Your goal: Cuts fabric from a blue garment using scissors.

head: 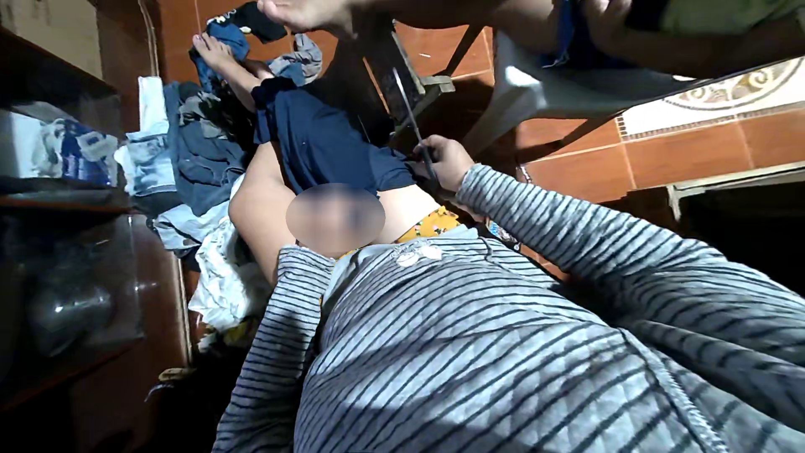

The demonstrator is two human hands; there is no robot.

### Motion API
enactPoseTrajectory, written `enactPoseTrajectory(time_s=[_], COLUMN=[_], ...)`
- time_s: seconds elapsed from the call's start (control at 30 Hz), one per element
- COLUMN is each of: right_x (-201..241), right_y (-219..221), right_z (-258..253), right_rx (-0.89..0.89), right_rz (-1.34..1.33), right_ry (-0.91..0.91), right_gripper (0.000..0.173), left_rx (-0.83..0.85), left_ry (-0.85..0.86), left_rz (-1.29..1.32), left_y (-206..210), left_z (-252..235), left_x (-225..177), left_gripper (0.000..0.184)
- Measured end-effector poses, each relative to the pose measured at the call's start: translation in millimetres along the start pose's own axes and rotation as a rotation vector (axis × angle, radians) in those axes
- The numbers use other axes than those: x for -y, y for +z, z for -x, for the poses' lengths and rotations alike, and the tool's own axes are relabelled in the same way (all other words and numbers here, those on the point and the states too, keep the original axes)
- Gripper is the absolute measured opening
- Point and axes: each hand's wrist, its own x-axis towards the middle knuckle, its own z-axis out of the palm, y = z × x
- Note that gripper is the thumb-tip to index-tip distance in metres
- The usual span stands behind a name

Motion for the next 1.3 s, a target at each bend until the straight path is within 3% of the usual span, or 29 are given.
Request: enactPoseTrajectory(time_s=[0.1,0.17,0.27,0.4,0.53,0.7,0.83,1.3], right_x=[16.3,29.6,36.1,23.1,26.4,29.0,31.0,46.1], right_y=[-20.8,-38.6,-61.6,-75.4,-58.7,-25.3,-6.5,2.9], right_z=[26.5,54.4,98.9,127.9,127.6,112.1,106.2,120.6], right_rx=[0.064,0.283,0.682,0.968,0.960,0.924,0.860,0.663], right_rz=[-0.136,-0.232,-0.353,-0.542,-0.587,-0.723,-0.831,-0.884], right_ry=[-0.101,-0.087,0.047,0.267,0.249,0.169,0.205,0.302], right_gripper=[0.041,0.038,0.062,0.065,0.061,0.068,0.073,0.059], left_rx=[-0.020,-0.002,-0.041,-0.141,-0.152,-0.181,-0.215,-0.275], left_ry=[0.004,-0.031,-0.075,-0.063,-0.028,0.018,0.027,0.047], left_rz=[0.064,0.085,0.110,0.140,0.130,0.082,0.085,0.091], left_y=[2.8,3.3,4.0,6.4,8.0,8.4,10.0,12.6], left_z=[-1.0,-4.2,-8.1,-9.1,-9.0,-8.1,-9.5,-8.4], left_x=[-8.7,-13.4,-18.0,-18.9,-21.8,-23.2,-25.8,-29.4], left_gripper=[0.018,0.022,0.025,0.023,0.021,0.019,0.017,0.015])
